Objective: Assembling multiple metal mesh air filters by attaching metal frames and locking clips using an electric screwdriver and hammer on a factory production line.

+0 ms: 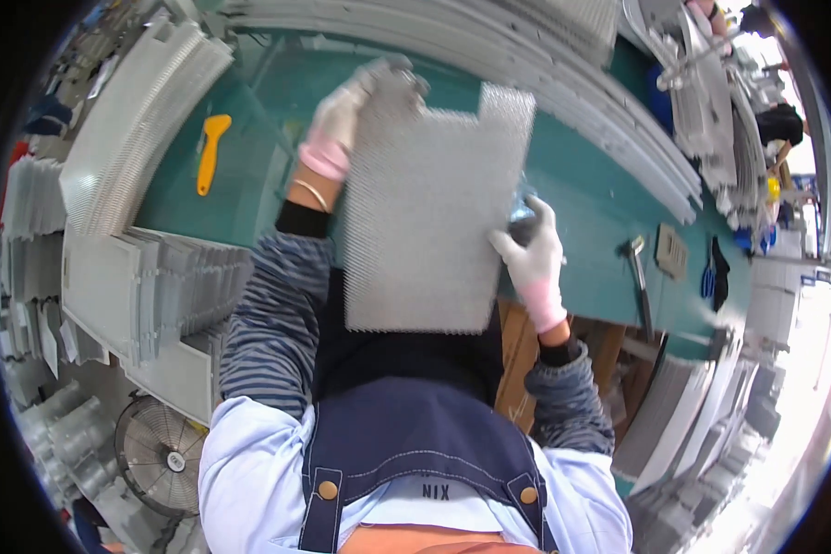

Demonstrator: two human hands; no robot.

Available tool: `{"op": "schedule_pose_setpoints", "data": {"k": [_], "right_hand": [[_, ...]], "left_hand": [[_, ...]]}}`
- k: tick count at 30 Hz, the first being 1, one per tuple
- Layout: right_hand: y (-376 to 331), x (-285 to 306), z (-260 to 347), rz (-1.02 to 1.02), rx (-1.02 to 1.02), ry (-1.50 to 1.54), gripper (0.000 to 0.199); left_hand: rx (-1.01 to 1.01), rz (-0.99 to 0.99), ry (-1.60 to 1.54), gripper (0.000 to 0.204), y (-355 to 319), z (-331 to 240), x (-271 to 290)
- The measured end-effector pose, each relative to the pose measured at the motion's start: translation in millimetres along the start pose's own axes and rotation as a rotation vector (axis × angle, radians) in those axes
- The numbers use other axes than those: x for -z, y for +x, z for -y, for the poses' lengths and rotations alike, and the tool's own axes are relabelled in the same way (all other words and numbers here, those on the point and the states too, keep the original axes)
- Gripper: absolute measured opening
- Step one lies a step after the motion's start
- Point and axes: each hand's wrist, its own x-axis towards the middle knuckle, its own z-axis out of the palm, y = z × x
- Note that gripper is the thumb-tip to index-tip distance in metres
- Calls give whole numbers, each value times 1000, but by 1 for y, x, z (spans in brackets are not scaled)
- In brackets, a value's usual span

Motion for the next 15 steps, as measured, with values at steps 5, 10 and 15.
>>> {"op": "schedule_pose_setpoints", "data": {"k": [5, 10, 15], "right_hand": [[-23, -56, 24, 391, 8, 535, 49], [-39, -40, 22, 416, 10, 495, 32], [-169, 4, -36, 347, -65, 349, 21]], "left_hand": [[-147, 141, -425, 32, 21, -31, 82], [-42, -70, -287, 47, 21, -46, 44], [-48, 107, 287, 37, -87, -31, -22]]}}
